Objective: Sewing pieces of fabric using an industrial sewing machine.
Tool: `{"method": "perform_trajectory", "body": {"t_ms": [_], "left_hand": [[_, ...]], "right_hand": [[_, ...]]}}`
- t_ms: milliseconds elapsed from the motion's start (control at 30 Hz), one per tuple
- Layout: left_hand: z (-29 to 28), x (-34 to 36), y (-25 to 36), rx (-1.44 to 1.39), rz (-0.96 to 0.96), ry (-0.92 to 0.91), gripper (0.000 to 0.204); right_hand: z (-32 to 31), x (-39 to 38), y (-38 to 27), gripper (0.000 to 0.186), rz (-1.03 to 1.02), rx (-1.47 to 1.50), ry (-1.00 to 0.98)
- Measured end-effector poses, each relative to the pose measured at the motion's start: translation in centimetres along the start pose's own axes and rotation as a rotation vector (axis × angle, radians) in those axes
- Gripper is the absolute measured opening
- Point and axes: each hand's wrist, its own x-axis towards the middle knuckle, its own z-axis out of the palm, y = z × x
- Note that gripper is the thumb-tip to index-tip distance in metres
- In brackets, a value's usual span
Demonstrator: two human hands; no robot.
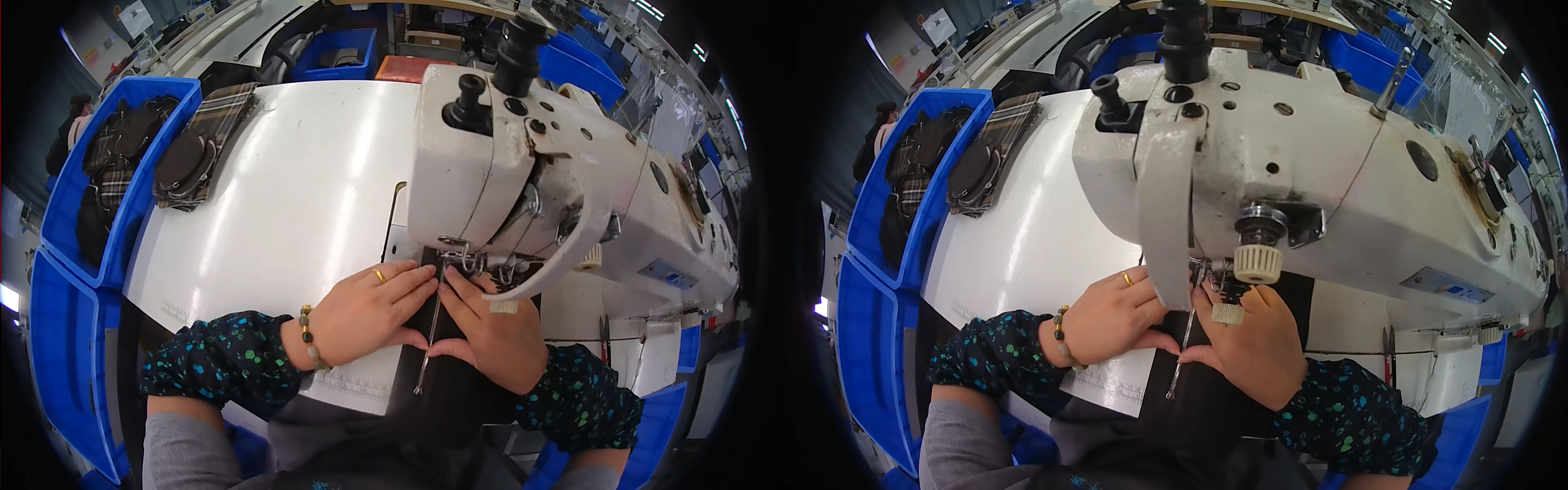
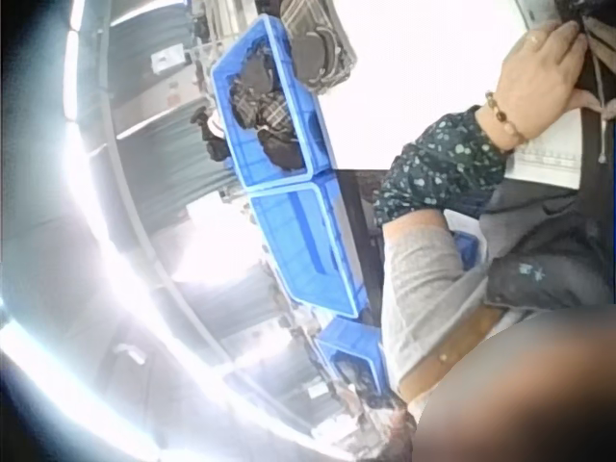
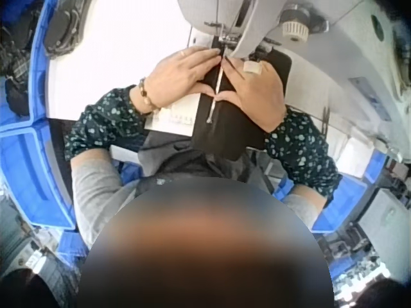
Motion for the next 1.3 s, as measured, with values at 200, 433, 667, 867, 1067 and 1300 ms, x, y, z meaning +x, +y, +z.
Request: {"method": "perform_trajectory", "body": {"t_ms": [200,433,667,867,1067,1300], "left_hand": [[-0.3,0.4,0.0,0.04,0.035,0.029,0.072],[-0.4,0.7,-0.3,0.043,0.04,0.066,0.07],[-0.2,0.8,-0.3,0.05,0.034,0.055,0.069],[-0.2,1.0,-0.4,0.07,0.03,0.062,0.069],[-0.2,1.3,-0.4,0.071,0.023,0.07,0.068],[0.0,1.5,-0.4,0.052,0.023,0.059,0.067]], "right_hand": [[0.2,-0.2,0.2,0.077,-0.003,-0.035,-0.015],[0.0,0.2,0.0,0.078,0.001,-0.027,0.009],[0.2,0.2,0.3,0.078,0.009,-0.004,-0.003],[0.2,0.2,0.5,0.079,0.013,-0.011,-0.005],[0.5,0.0,1.0,0.08,0.02,-0.04,-0.012],[-0.2,-0.2,1.2,0.095,0.004,-0.314,0.19]]}}
